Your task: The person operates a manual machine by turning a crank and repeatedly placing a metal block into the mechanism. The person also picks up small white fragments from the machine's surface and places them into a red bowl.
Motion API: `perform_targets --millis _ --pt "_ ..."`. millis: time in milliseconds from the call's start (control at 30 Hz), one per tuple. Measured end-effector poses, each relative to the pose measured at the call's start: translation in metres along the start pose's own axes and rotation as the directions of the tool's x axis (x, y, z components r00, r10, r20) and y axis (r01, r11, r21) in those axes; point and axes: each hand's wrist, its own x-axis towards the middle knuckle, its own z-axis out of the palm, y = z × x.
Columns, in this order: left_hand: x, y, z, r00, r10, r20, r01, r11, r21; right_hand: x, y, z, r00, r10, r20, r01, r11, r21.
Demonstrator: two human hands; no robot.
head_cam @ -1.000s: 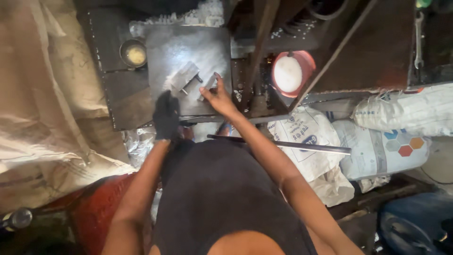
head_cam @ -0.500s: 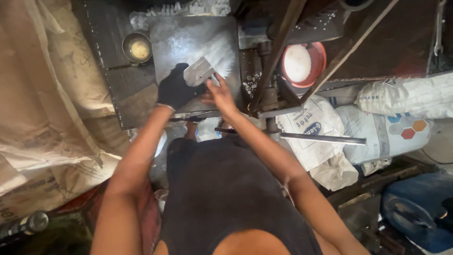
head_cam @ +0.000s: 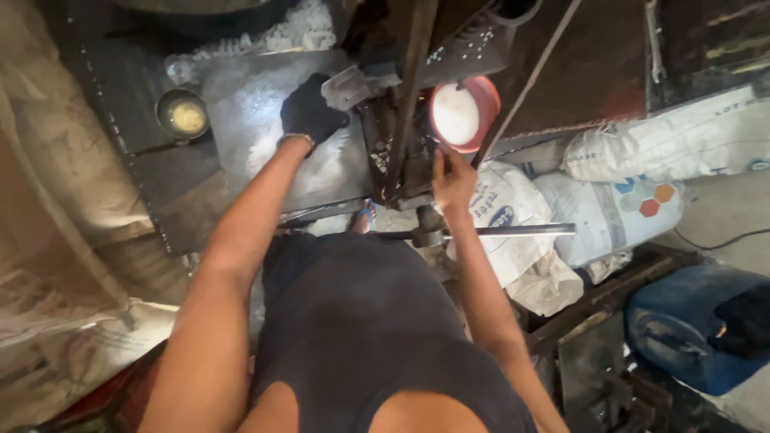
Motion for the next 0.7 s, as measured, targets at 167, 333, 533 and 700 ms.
perform_targets --millis 167,333,533,700 --pt "0.026 0.018 0.024 0.996 0.020 -0.081 -0.025 0.997 -0.068 -0.006 0.005 0.002 0.996 0.076 0.048 -0.076 0.997 -0.005" --pt "0.017 0.008 0.047 0.993 -0.093 -0.078 0.013 0.721 -0.693 -0.001 -0.001 0.001 0.992 0.111 0.052 -0.112 0.994 0.015" --pt "0.022 0.017 0.067 0.996 -0.060 -0.065 0.010 0.804 -0.594 -0.004 -0.006 -0.004 0.969 0.222 0.107 -0.222 0.975 -0.006" --pt "0.039 0.036 0.078 0.998 -0.033 -0.050 0.008 0.903 -0.429 -0.002 -0.004 0.001 0.974 0.213 0.077 -0.207 0.976 -0.073"
